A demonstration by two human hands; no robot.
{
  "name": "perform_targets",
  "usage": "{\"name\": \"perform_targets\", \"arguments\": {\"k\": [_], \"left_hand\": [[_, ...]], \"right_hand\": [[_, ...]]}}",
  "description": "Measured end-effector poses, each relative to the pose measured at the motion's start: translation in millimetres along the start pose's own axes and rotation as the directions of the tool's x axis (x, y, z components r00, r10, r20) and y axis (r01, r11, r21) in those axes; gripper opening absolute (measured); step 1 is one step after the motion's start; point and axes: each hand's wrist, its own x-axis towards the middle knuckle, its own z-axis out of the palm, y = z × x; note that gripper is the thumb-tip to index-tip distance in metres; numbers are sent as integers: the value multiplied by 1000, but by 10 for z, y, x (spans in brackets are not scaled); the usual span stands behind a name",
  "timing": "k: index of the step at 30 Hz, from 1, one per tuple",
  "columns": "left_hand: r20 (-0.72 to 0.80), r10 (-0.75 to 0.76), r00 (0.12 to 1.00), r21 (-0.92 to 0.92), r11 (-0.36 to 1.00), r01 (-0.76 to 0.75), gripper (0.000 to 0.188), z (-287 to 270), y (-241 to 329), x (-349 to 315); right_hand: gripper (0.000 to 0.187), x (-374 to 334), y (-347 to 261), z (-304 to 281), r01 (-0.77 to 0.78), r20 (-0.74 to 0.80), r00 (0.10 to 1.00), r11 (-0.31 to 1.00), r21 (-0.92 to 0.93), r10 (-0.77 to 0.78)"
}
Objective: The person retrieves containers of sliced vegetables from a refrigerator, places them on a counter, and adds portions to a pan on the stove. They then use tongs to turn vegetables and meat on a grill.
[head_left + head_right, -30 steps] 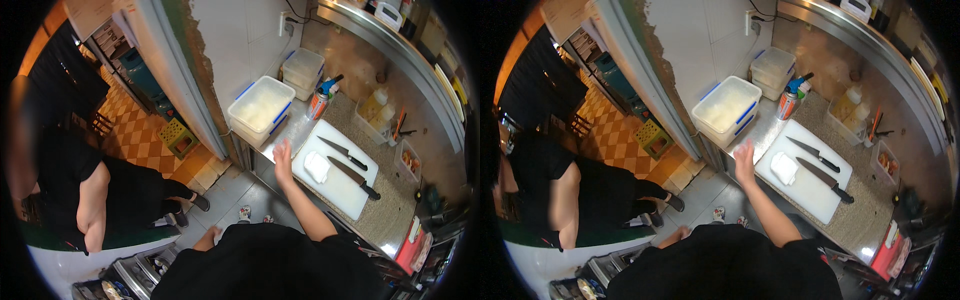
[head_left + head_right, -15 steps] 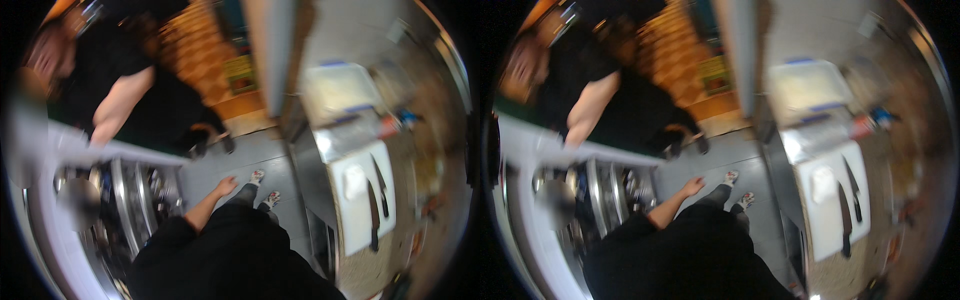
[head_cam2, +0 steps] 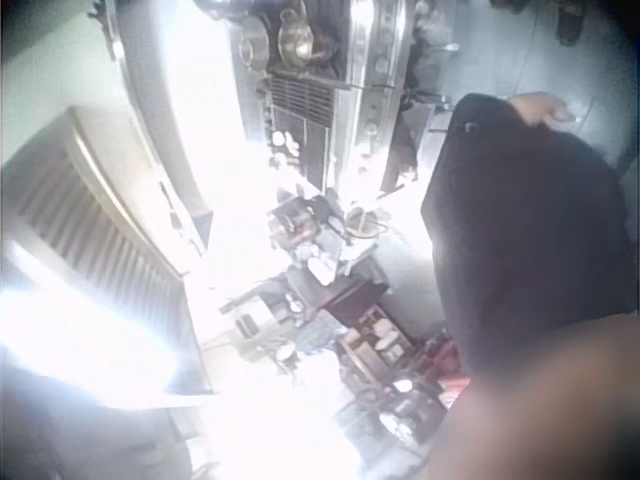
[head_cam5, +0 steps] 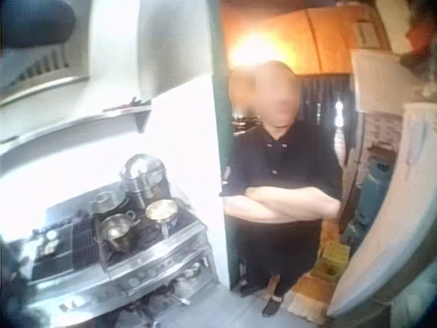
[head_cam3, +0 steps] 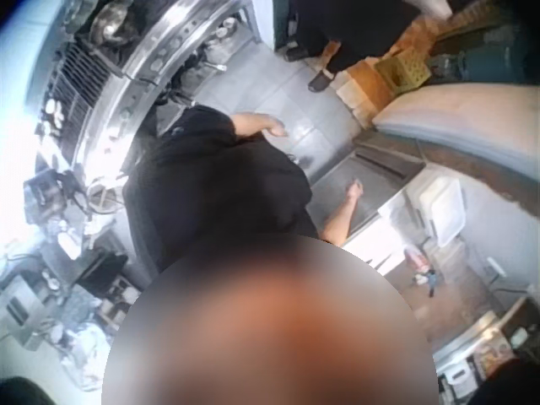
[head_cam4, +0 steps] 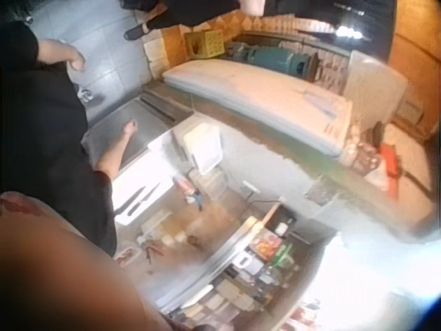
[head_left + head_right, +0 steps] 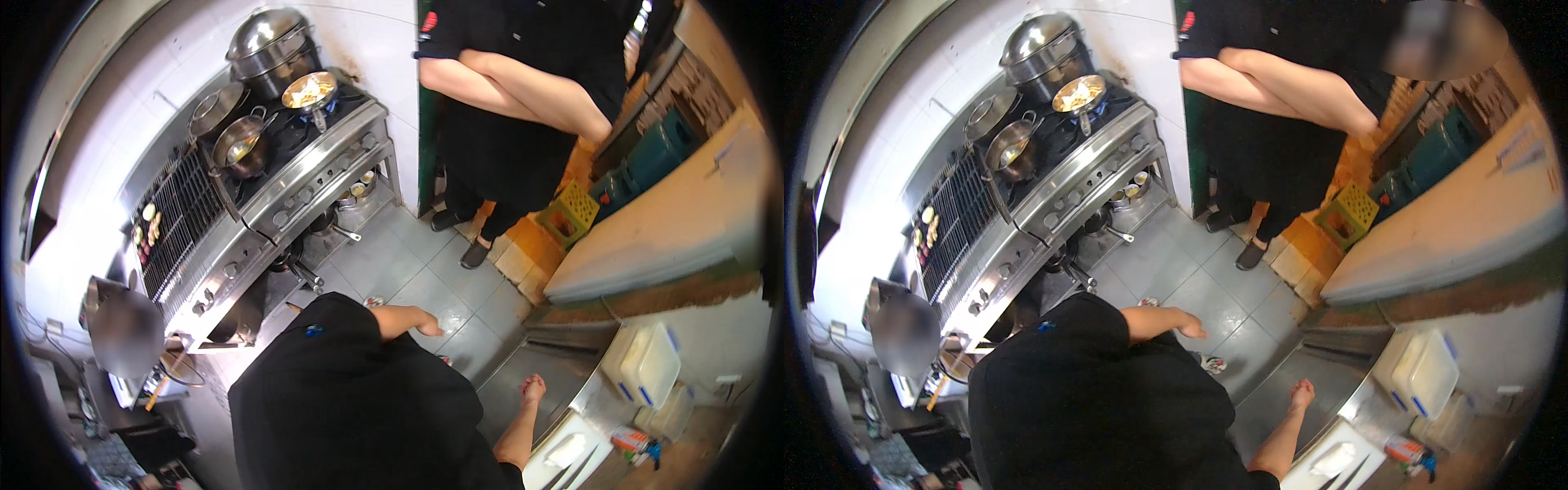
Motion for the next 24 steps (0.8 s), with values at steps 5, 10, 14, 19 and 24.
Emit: {"name": "perform_targets", "arguments": {"k": [5, 10, 14, 19, 24], "left_hand": [[-500, -59, 864, -329, 936, -127, 46, 310, -1582, -50], [-419, -366, 831, -521, 846, 110, 56, 775, -2779, -771], [-300, -580, 757, -730, 651, 209, 49, 1368, -3600, -1365], [-205, -898, 390, -963, 256, 82, 41, 2453, -4156, -1946], [-60, -990, 127, -990, 42, -136, 48, 3823, -3954, -2081]], "right_hand": [[22, 188, -90, 277, 112, 77, 992, 984, -141, -102], [20, -229, 485, 1602, -116, 240, 904, 741, -661, 355], [21, -715, 363, 3259, 349, 601, 669, 529, -773, 437], [16, -1691, -1424, 5693, 210, 836, 531, 935, -286, 136], [76, -2239, -3323, 7423, 451, 883, 459, 883, -132, -102]]}}
